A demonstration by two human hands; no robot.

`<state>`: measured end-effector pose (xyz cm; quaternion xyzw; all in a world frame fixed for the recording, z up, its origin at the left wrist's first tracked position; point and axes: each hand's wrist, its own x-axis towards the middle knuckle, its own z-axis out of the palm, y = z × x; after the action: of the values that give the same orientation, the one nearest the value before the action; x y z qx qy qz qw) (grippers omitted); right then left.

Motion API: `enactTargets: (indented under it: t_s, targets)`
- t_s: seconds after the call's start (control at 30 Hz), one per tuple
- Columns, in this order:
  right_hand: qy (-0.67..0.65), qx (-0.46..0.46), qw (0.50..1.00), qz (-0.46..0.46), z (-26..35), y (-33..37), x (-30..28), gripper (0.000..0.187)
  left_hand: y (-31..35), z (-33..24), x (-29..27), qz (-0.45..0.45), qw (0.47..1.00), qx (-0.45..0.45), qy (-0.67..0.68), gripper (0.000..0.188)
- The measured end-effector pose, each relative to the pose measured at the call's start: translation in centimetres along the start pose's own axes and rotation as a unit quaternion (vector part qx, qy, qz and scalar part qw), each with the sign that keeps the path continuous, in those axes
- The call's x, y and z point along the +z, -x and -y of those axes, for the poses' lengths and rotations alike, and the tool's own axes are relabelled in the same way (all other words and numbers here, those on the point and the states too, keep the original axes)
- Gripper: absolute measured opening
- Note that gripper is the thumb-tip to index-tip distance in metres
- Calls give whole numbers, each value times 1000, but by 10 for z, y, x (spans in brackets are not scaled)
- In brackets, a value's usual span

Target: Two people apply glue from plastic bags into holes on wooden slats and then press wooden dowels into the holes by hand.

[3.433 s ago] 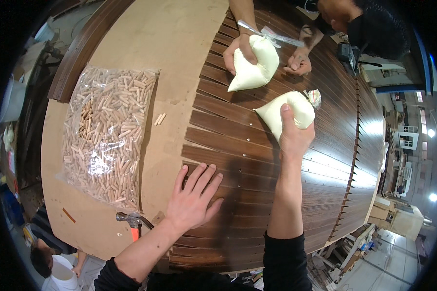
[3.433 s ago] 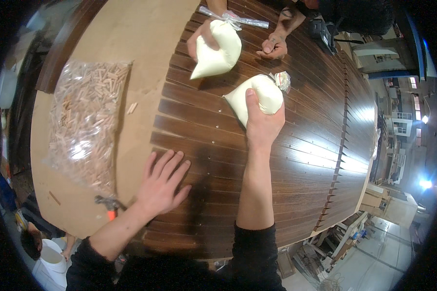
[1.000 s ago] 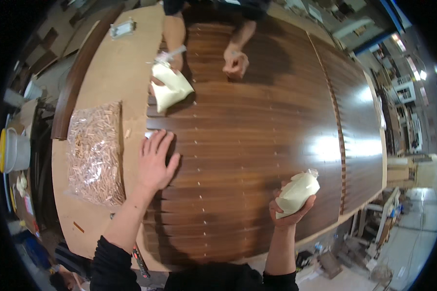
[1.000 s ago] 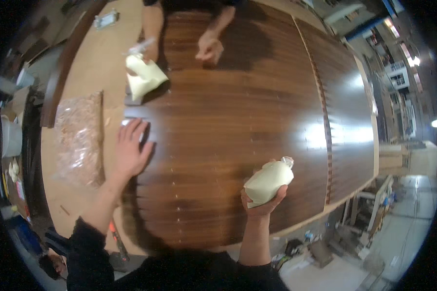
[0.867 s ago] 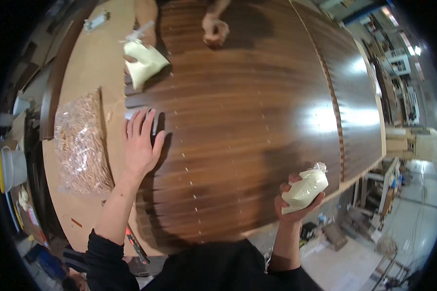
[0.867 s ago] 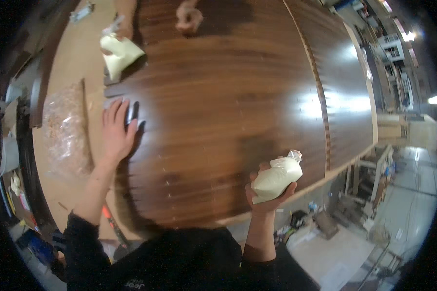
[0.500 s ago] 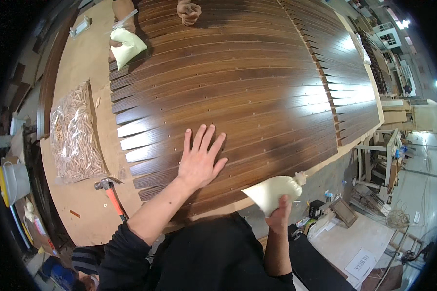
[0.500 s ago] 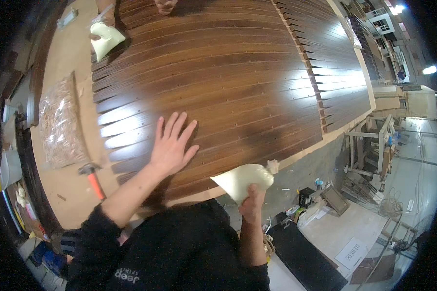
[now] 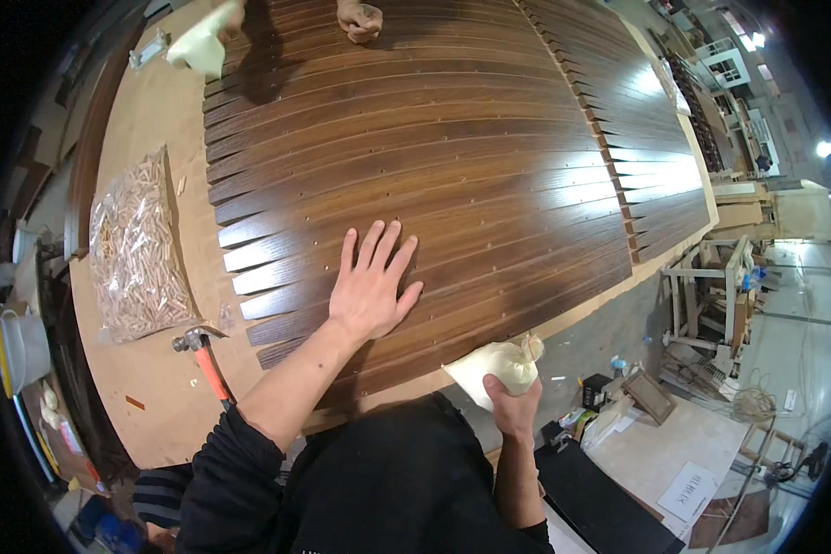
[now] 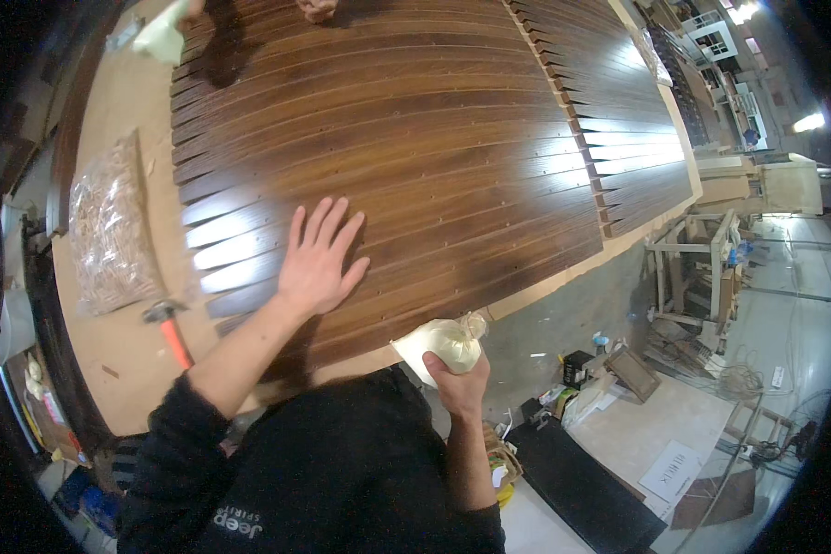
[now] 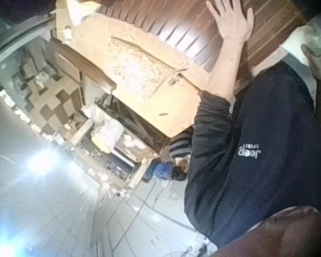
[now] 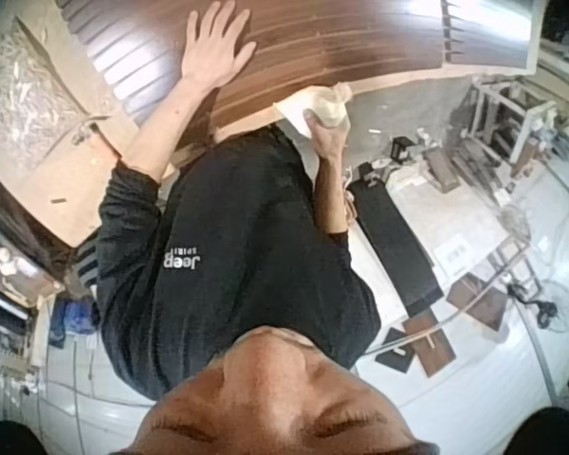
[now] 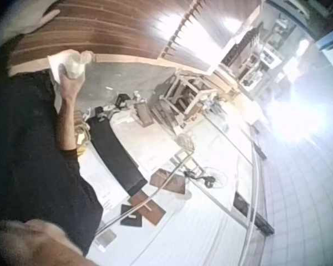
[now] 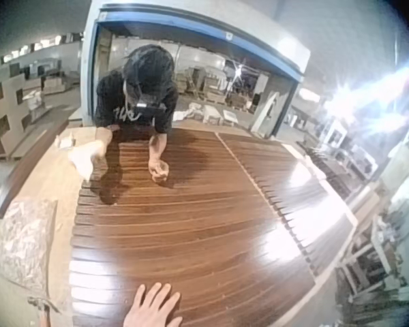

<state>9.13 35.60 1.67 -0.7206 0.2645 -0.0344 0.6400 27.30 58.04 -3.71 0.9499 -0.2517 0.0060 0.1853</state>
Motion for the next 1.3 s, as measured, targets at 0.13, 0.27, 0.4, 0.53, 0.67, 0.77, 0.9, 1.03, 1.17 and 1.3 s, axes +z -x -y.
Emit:
enactTargets:
  t_s: [0.13, 0.27, 0.4, 0.53, 0.67, 0.77, 0.9, 1.03, 1.17, 1.3]
  targets:
    - [32, -6, 999, 2, 0, 0, 1, 45, 0, 0, 0, 8, 1000, 0, 6, 67]
    - [43, -10, 999, 1, 1, -1, 4, 45, 1, 1, 2, 10, 1000, -2, 7, 68]
    - [72, -2, 997, 4, 1, -3, 4, 45, 0, 0, 1, 16, 1000, -3, 6, 68]
    - [115, -3, 993, 11, 8, -1, 7, 47, -1, 1, 1, 22, 1000, -5, 4, 69]
    - [114, -58, 992, -9, 18, 2, 5, 47, 0, 1, 0, 22, 1000, -5, 4, 69]
    - [45, -46, 997, -29, 33, -7, 7, 48, 0, 2, 2, 15, 1000, -3, 1, 69]
    - [57, -42, 997, -4, 34, -21, 19, 45, 0, 3, 2, 12, 1000, -5, 3, 69]
    - [67, -28, 997, 22, 23, -30, 23, 44, -1, 1, 0, 9, 1000, -4, 13, 69]
    - [89, -35, 995, 30, 24, -36, 29, 44, -1, 2, 0, 5, 1000, -4, 17, 69]
    - [99, -72, 991, 44, 33, -38, 38, 44, -1, 2, -1, 9, 1000, -8, 17, 69]
